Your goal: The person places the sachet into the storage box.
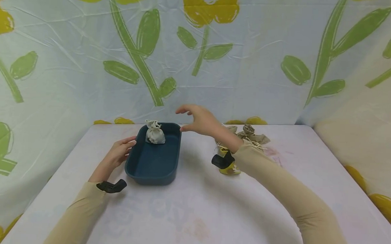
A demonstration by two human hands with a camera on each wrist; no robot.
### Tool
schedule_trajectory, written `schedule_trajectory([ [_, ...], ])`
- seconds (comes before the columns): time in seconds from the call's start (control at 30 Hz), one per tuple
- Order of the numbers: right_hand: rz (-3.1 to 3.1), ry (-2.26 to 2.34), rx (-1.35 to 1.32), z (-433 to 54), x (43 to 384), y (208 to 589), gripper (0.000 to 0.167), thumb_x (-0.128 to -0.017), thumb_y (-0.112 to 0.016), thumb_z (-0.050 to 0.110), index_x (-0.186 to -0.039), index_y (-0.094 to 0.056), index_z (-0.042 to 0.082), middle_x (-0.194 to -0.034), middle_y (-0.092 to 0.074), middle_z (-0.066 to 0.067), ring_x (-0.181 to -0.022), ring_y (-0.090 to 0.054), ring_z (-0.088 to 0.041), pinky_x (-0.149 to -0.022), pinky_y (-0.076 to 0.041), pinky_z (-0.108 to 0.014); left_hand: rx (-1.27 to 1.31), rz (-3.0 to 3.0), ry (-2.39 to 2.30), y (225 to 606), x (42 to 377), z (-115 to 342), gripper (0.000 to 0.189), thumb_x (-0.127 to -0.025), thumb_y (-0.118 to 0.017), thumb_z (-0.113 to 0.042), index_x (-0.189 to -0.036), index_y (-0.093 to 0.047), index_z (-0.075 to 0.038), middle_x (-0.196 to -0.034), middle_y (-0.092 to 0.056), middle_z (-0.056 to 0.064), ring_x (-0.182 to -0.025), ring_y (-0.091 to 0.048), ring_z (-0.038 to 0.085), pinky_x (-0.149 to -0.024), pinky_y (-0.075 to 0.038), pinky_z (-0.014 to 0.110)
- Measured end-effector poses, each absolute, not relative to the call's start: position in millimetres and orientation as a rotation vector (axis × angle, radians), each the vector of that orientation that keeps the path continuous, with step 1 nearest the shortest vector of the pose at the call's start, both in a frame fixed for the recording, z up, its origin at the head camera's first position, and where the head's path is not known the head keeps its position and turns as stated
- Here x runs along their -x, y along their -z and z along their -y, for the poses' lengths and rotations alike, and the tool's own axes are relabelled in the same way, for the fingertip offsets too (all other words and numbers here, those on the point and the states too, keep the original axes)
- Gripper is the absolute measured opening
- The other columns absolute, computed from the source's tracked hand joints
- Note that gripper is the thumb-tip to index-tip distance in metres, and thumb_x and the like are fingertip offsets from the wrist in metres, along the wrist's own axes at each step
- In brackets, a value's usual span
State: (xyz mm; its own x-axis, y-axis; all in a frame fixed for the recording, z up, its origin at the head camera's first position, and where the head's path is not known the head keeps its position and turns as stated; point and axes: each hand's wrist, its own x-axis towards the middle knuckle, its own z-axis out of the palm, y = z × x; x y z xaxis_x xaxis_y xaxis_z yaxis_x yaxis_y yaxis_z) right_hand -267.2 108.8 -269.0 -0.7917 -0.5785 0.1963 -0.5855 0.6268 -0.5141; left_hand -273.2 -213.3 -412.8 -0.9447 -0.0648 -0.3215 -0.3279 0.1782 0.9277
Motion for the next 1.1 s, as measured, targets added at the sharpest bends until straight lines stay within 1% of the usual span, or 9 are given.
schedule_trajectory([
  [0.13, 2.786, -0.948, -0.972, -122.2, 261.4, 269.4, 0.053, -0.081, -0.077, 0.015, -0.130, -0.056, 0.009, -0.133, -0.057, -0.009, -0.122, -0.053, -0.031, -0.104, -0.039, -0.049, 0.368, -2.248, -1.850, 413.2, 273.2, 213.8, 0.047, -0.101, -0.048, -0.027, -0.147, -0.041, -0.018, -0.135, -0.052, 0.011, -0.086, -0.058, 0.007, -0.068, -0.047, 0.020],
  [0.27, 2.702, -1.022, -0.952, -135.0, 256.2, 275.1, 0.050, -0.081, -0.077, 0.012, -0.127, -0.058, 0.007, -0.129, -0.059, -0.011, -0.118, -0.055, -0.032, -0.100, -0.041, -0.049, 0.353, -2.258, -1.847, 413.9, 272.7, 214.2, 0.048, -0.101, -0.047, -0.027, -0.147, -0.040, -0.017, -0.138, -0.050, 0.012, -0.090, -0.058, 0.008, -0.070, -0.048, 0.021],
  [0.4, 2.632, -1.081, -0.924, -146.3, 249.2, 281.8, 0.046, -0.081, -0.077, 0.010, -0.123, -0.060, 0.005, -0.125, -0.061, -0.014, -0.115, -0.056, -0.033, -0.097, -0.043, -0.050, 0.353, -2.262, -1.860, 413.5, 271.5, 213.6, 0.047, -0.101, -0.047, -0.026, -0.147, -0.040, -0.017, -0.137, -0.050, 0.012, -0.087, -0.058, 0.007, -0.070, -0.049, 0.021],
  [0.6, 2.598, -1.112, -0.804, -163.2, 235.0, 288.6, 0.043, -0.081, -0.077, 0.012, -0.121, -0.062, 0.007, -0.121, -0.064, -0.013, -0.113, -0.056, -0.030, -0.097, -0.042, -0.050, 0.354, -2.257, -1.873, 413.1, 271.0, 211.3, 0.047, -0.101, -0.047, -0.025, -0.147, -0.041, -0.016, -0.132, -0.053, 0.011, -0.082, -0.058, 0.005, -0.067, -0.048, 0.021],
  [0.73, 2.543, -1.136, -0.762, -173.5, 228.2, 295.0, 0.040, -0.080, -0.078, 0.014, -0.117, -0.064, 0.007, -0.117, -0.065, -0.013, -0.110, -0.058, -0.030, -0.096, -0.043, -0.049, 0.363, -2.251, -1.870, 414.2, 271.4, 212.0, 0.047, -0.101, -0.047, -0.026, -0.147, -0.040, -0.017, -0.135, -0.051, 0.011, -0.085, -0.057, 0.006, -0.069, -0.047, 0.021],
  [0.8, 2.513, -1.133, -0.753, -178.4, 226.3, 298.8, 0.039, -0.080, -0.078, 0.014, -0.116, -0.065, 0.007, -0.116, -0.066, -0.012, -0.109, -0.059, -0.029, -0.094, -0.043, -0.047, 0.367, -2.243, -1.875, 414.7, 271.4, 212.3, 0.047, -0.101, -0.047, -0.026, -0.147, -0.040, -0.018, -0.137, -0.050, 0.011, -0.086, -0.057, 0.006, -0.069, -0.047, 0.021],
  [0.9, 2.474, -1.119, -0.731, -186.0, 223.2, 304.9, 0.037, -0.079, -0.078, 0.013, -0.114, -0.066, 0.008, -0.114, -0.068, -0.010, -0.105, -0.060, -0.021, -0.091, -0.044, -0.038, 0.373, -2.237, -1.882, 415.0, 270.8, 212.5, 0.047, -0.101, -0.046, -0.026, -0.147, -0.040, -0.019, -0.138, -0.049, 0.011, -0.086, -0.057, 0.006, -0.069, -0.047, 0.021],
  [1.03, 2.431, -1.104, -0.701, -196.2, 218.4, 313.1, 0.036, -0.079, -0.079, 0.011, -0.112, -0.067, 0.010, -0.110, -0.068, -0.006, -0.099, -0.055, 0.001, -0.085, -0.044, -0.024, 0.375, -2.231, -1.894, 415.1, 270.3, 212.0, 0.047, -0.101, -0.046, -0.025, -0.147, -0.040, -0.018, -0.137, -0.049, 0.011, -0.084, -0.058, 0.004, -0.069, -0.047, 0.020],
  [1.1, 2.408, -1.107, -0.695, -201.1, 216.1, 317.1, 0.036, -0.078, -0.079, 0.010, -0.111, -0.067, 0.008, -0.108, -0.068, -0.003, -0.097, -0.052, 0.010, -0.083, -0.044, -0.020, 0.372, -2.236, -1.889, 415.1, 270.4, 211.9, 0.047, -0.101, -0.046, -0.025, -0.147, -0.040, -0.018, -0.136, -0.050, 0.010, -0.084, -0.058, 0.004, -0.069, -0.047, 0.021],
])
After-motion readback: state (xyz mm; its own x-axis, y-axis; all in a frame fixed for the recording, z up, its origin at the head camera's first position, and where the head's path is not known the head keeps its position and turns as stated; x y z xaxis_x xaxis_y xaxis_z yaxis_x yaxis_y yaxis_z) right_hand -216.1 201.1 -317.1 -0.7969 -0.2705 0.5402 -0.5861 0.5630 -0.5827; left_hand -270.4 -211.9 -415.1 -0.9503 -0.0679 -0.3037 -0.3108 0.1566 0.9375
